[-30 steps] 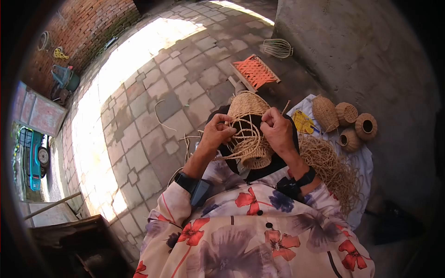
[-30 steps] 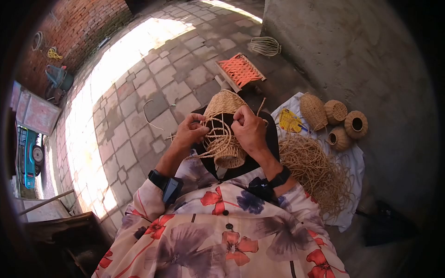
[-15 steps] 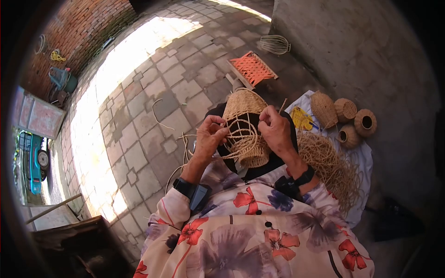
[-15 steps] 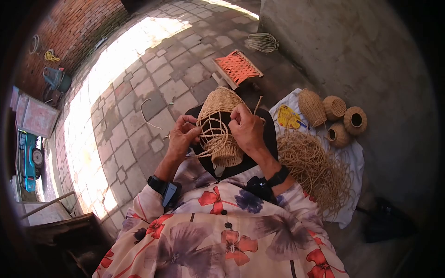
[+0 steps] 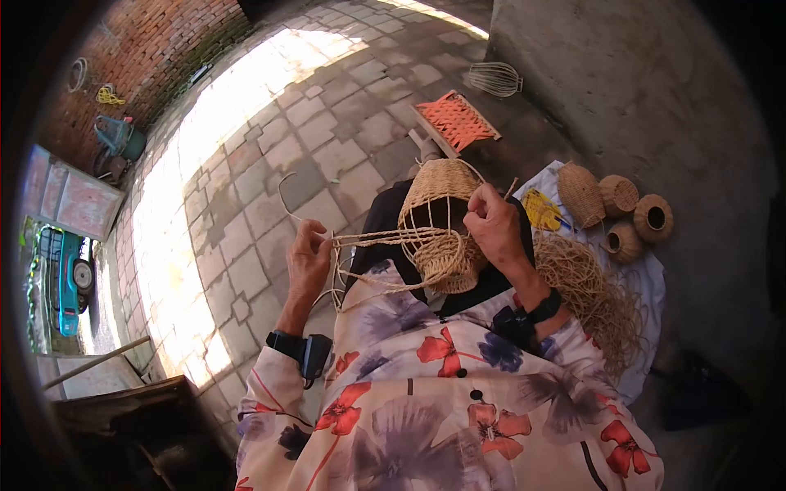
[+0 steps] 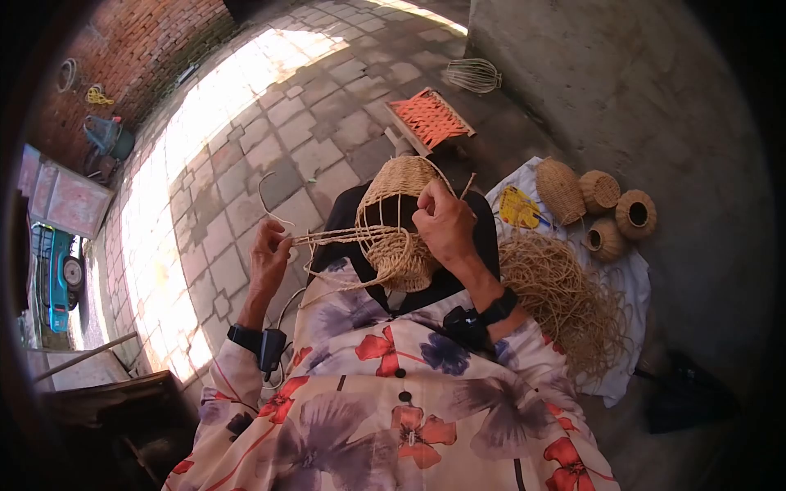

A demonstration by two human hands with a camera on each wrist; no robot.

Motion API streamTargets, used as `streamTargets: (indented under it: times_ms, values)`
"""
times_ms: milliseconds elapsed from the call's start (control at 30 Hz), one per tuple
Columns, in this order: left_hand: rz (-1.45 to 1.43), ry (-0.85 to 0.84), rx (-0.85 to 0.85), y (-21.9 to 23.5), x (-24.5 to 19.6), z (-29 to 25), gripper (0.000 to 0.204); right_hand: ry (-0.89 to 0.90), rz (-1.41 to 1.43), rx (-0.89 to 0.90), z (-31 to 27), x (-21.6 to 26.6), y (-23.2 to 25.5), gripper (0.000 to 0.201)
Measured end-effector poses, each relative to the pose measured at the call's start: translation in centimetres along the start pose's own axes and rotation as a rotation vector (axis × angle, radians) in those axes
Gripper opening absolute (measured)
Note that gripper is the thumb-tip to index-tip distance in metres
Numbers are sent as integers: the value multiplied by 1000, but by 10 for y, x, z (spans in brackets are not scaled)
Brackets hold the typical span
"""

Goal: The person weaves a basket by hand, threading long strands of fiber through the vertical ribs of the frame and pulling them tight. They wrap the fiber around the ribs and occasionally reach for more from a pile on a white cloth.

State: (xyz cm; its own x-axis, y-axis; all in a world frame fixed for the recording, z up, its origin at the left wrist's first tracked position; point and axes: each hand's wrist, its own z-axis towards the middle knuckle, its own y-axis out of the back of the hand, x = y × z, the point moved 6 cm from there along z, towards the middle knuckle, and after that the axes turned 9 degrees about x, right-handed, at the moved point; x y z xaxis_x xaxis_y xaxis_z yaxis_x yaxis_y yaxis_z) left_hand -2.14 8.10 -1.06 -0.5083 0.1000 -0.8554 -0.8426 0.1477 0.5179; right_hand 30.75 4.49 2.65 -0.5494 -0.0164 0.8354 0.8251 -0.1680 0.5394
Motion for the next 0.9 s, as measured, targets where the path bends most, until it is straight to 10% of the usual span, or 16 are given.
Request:
streamTargets:
  times_ms: [133,433,733,900]
  values:
    - [328,-107,-204,40,7,4,21,22,-11,6,-4,6,8,11]
    - [867,241,-359,217,91,0,26,37,46,40,-2,1,9,11]
    - [205,-294,413,-57,-73,42,26,14,86,122,-1,-6,6,9]
    - [367,-352,645,-88,-106,31,28,21,104,119,-1,-5,8,9]
